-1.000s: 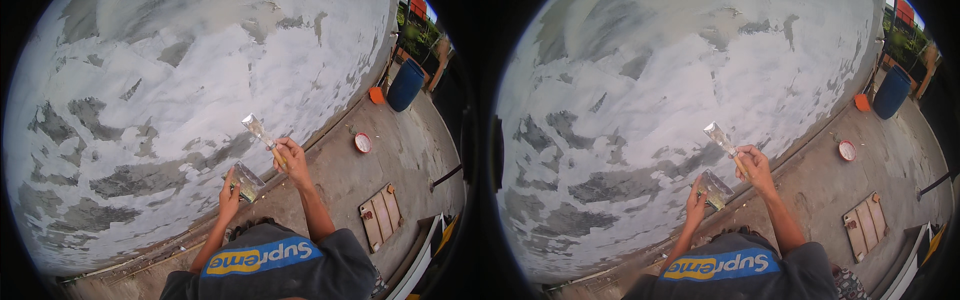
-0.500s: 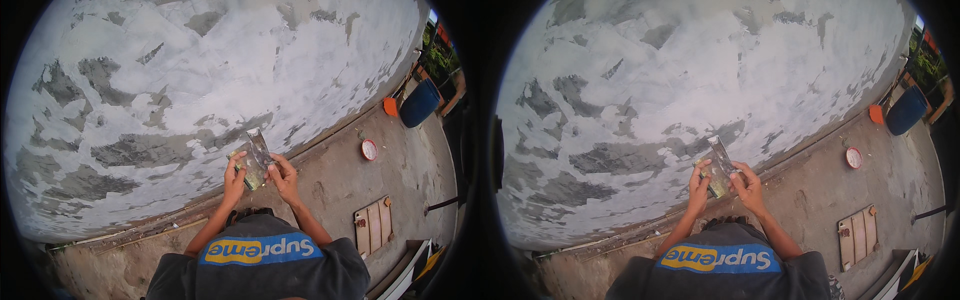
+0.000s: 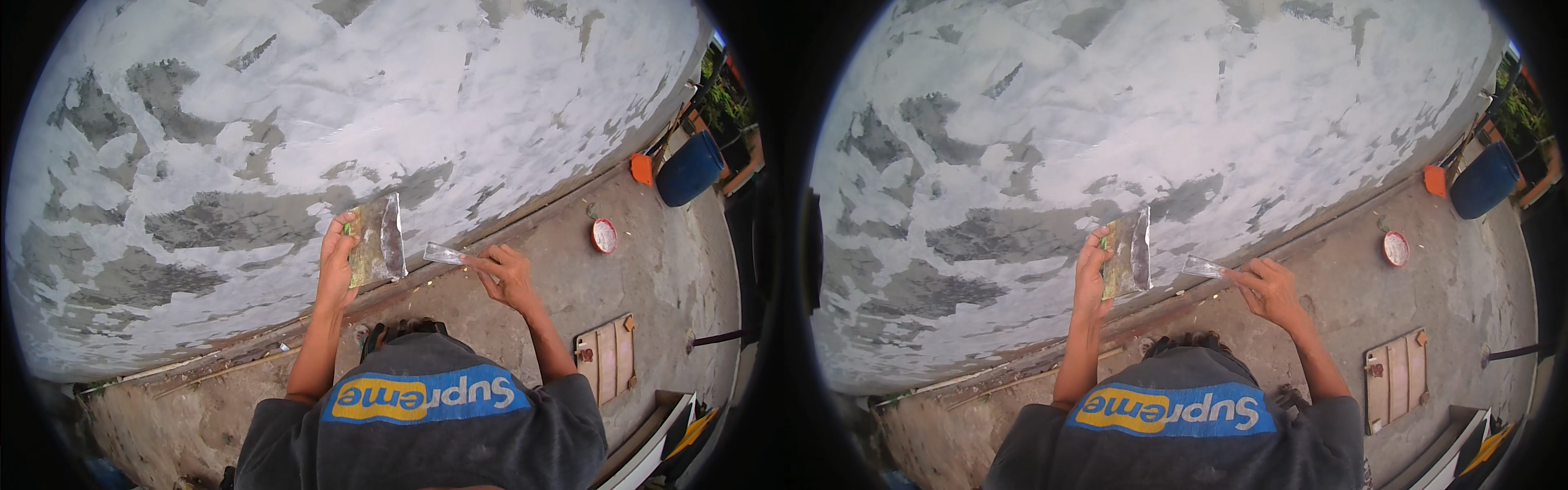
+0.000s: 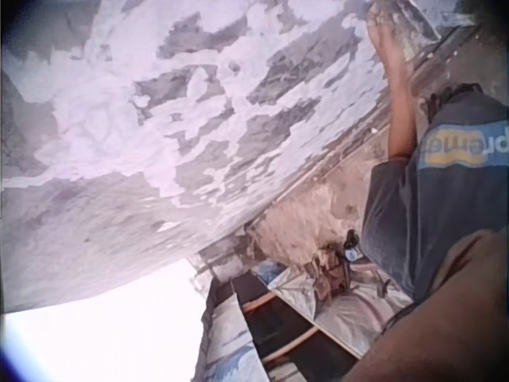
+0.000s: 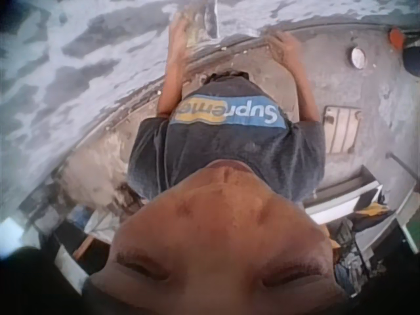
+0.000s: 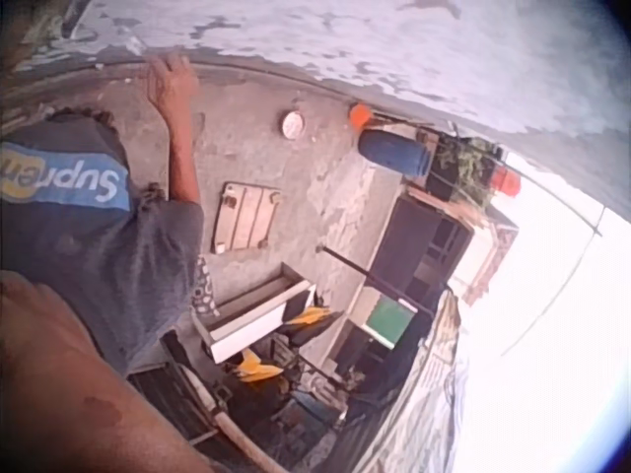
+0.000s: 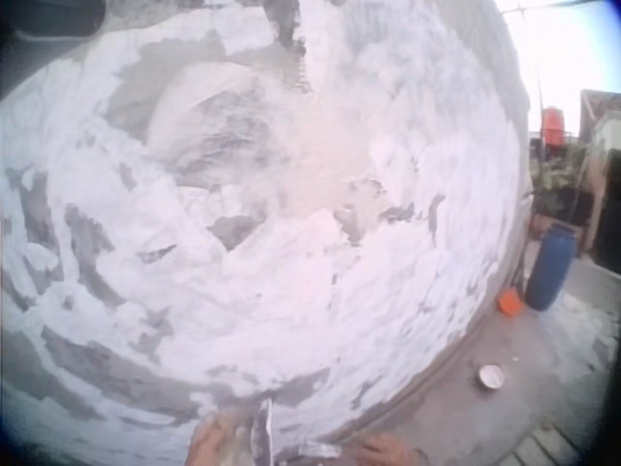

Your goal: The person applies white plaster to a curved concrete wall using a trowel and a smaller scraper. They repeatedly scoop plaster from a red bucket, spread it across the wall, and smooth the surface. The person occasionally scrapes excess plaster from the trowel back into the bucket.

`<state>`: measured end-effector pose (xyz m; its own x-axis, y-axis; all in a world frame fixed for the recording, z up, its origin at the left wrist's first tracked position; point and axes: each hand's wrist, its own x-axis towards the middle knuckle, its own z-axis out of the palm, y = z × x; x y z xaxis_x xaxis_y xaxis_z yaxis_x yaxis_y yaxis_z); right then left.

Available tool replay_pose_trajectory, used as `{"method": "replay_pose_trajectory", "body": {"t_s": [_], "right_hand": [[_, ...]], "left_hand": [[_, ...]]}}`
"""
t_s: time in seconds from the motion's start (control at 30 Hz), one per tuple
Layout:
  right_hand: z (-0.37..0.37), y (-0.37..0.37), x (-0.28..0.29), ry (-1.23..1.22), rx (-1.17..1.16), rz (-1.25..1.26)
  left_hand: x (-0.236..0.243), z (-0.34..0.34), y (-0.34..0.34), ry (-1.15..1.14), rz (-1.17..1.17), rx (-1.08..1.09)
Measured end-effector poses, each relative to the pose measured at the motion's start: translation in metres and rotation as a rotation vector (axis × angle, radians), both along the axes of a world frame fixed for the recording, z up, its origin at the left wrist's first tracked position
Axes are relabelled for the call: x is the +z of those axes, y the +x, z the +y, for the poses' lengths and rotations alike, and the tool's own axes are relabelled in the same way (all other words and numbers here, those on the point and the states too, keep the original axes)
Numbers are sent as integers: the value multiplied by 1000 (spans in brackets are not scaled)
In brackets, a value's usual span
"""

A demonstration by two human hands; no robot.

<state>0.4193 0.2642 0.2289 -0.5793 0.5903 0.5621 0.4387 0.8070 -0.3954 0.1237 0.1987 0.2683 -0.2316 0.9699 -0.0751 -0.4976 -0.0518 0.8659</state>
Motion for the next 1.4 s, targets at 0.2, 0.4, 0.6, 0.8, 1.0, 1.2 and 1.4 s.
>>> {"method": "replay_pose_trajectory", "body": {"t_s": [0.2,0.4,0.6,0.8,1.0,1.2,1.4], "right_hand": [[17,34,42,-813,-7,253],[54,24,61,-1193,240,-101],[63,13,49,-1200,268,-292],[40,-17,24,-1316,489,-321],[60,-1,54,-1080,253,470],[147,-17,70,-173,-320,991],[188,-57,118,333,-478,900]], "left_hand": [[7,6,-12,-2,692,-229],[12,25,-11,-16,888,-622],[5,26,-7,-5,842,-723],[-21,33,1,-190,745,-746],[-135,26,-24,-364,780,-461],[-178,-10,-5,-350,674,-494],[-186,-13,4,-309,751,-463]]}}
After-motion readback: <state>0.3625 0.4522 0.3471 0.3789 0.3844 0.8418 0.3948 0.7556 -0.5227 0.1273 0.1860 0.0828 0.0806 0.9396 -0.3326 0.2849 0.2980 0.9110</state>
